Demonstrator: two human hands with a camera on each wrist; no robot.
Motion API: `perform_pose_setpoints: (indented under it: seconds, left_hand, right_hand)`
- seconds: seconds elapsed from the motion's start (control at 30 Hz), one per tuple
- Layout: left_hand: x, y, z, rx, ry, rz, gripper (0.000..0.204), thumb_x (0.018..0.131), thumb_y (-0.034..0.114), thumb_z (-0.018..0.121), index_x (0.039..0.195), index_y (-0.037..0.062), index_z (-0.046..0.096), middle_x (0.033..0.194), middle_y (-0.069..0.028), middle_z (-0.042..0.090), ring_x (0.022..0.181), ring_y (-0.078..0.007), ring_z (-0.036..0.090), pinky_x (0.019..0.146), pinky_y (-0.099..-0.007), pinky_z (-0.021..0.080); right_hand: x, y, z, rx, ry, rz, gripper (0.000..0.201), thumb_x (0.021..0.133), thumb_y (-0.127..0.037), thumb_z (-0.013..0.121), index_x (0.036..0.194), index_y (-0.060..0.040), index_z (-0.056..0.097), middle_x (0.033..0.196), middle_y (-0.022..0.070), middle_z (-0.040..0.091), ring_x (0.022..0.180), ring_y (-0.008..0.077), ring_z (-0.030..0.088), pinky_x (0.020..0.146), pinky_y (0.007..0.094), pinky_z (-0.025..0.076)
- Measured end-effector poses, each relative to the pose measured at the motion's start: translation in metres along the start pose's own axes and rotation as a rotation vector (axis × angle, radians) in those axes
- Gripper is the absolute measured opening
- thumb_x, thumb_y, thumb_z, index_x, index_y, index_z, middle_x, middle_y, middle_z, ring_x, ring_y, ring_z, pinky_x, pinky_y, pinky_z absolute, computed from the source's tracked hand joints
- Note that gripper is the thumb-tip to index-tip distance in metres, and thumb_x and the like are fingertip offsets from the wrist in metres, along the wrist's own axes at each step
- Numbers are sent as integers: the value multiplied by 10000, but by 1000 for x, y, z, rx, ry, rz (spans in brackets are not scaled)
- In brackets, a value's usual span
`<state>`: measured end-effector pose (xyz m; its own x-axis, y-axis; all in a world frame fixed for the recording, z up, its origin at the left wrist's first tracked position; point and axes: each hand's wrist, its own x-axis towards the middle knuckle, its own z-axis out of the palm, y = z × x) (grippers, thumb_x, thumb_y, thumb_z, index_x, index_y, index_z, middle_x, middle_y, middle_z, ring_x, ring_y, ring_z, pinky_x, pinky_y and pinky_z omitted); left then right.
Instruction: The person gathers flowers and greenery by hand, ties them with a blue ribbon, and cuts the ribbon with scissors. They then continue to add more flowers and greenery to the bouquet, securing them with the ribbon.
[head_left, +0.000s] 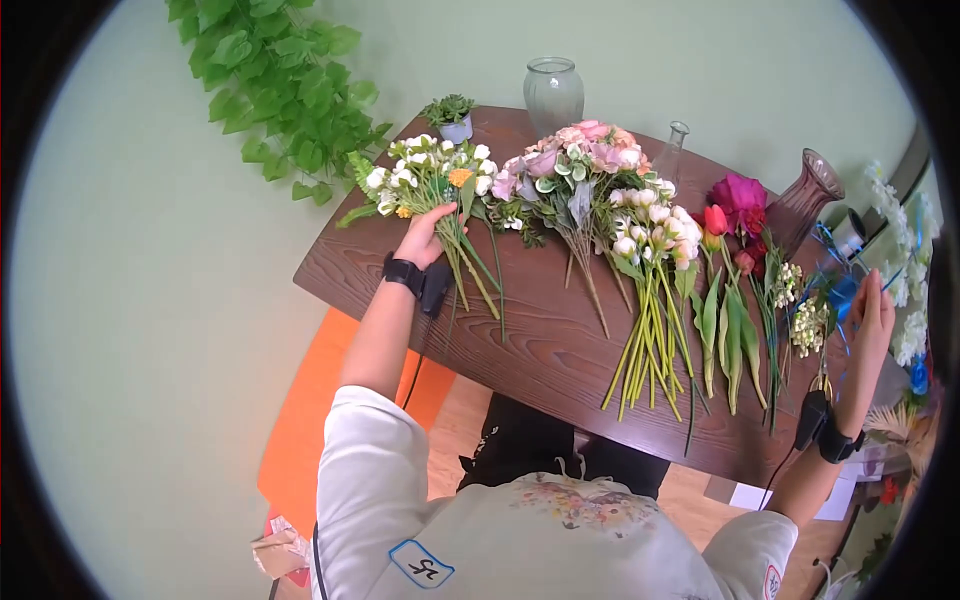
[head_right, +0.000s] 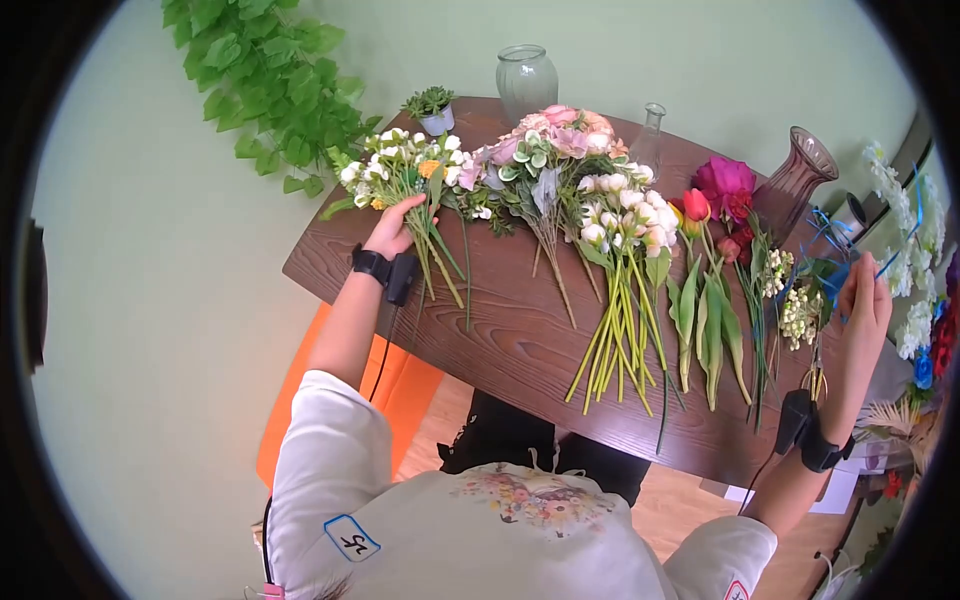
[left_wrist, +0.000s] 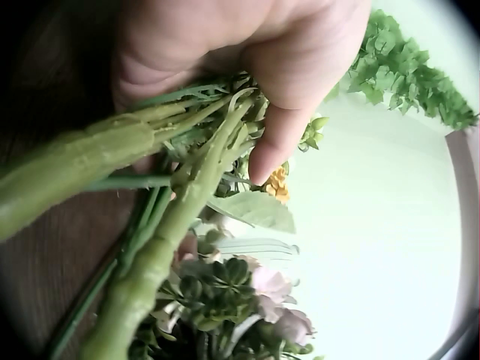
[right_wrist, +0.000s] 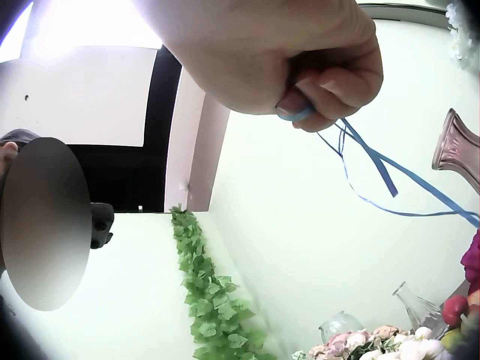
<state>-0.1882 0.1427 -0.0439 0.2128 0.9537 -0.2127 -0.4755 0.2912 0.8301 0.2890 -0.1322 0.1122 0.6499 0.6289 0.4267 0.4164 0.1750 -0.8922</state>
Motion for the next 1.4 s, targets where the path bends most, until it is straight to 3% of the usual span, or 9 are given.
perform_pose_setpoints:
  seconds: [0.47,0.63,0.8,0.87,0.93,1.0,1.07,1.23,1.4]
  left_hand:
    - [5,-6,12,467,148,90,269,676,11,573,935,-9,505,847,-73,558,750,-183,547,660,-307,457]
    - [-23,-25,22,929,311,199,624,668,-86,525,1196,-79,193,1083,-151,463,936,-218,487,763,-300,422]
    - [-5,-38,18,718,193,308,576,683,-140,453,1201,-28,227,1078,-150,464,954,-226,475,795,-295,395]
    - [3,-45,24,711,332,356,640,669,-100,504,1202,-30,159,1099,-141,427,968,-218,451,816,-303,380]
    - [18,-50,16,940,382,449,912,651,50,598,1255,-107,-68,1343,-250,-72,1269,-284,-32,1024,-322,0]
    - [-21,-42,73,1175,342,698,883,689,86,592,1282,-60,-47,1342,-258,-83,1267,-316,-65,1024,-356,12]
    - [-67,-37,142,1092,-12,858,747,711,5,536,1304,-22,82,1367,-197,69,1277,-276,42,1023,-331,43]
    - [-140,-48,264,681,-699,830,609,742,-38,493,1287,-5,224,1336,-127,250,1238,-197,230,1005,-307,151]
    - [-140,-74,315,739,-827,843,399,741,39,573,1118,-39,466,1066,-159,537,1016,-220,503,852,-298,385]
  right_hand:
    - [-14,27,-29,-9,3,79,273,870,-274,447,649,-115,428,526,-78,283,430,2,214,367,178,138]
    - [-25,24,-34,-73,48,82,278,879,-254,424,643,-109,419,544,-70,281,470,16,216,418,187,145]
    - [-28,18,-13,20,-93,47,239,876,-221,418,673,-98,446,578,-65,333,505,24,270,445,191,194]
    - [-29,14,-1,19,-152,43,229,876,-216,413,701,-79,468,583,-68,361,495,16,283,440,181,207]
    - [-31,15,1,113,-197,70,234,879,-211,408,704,-71,474,579,-67,365,487,15,282,431,179,204]
    - [-34,11,0,153,-229,75,251,877,-229,422,691,-68,466,565,-67,353,485,19,279,430,182,206]
    - [-32,3,6,160,-263,86,274,879,-240,418,674,-64,463,546,-68,328,483,23,281,430,187,209]
    - [-38,-9,34,151,-413,61,304,884,-264,398,688,-55,499,522,-70,337,478,26,296,439,181,239]
    - [-52,-14,48,351,-637,162,328,890,-298,382,720,-52,517,521,-57,362,480,26,305,434,177,237]
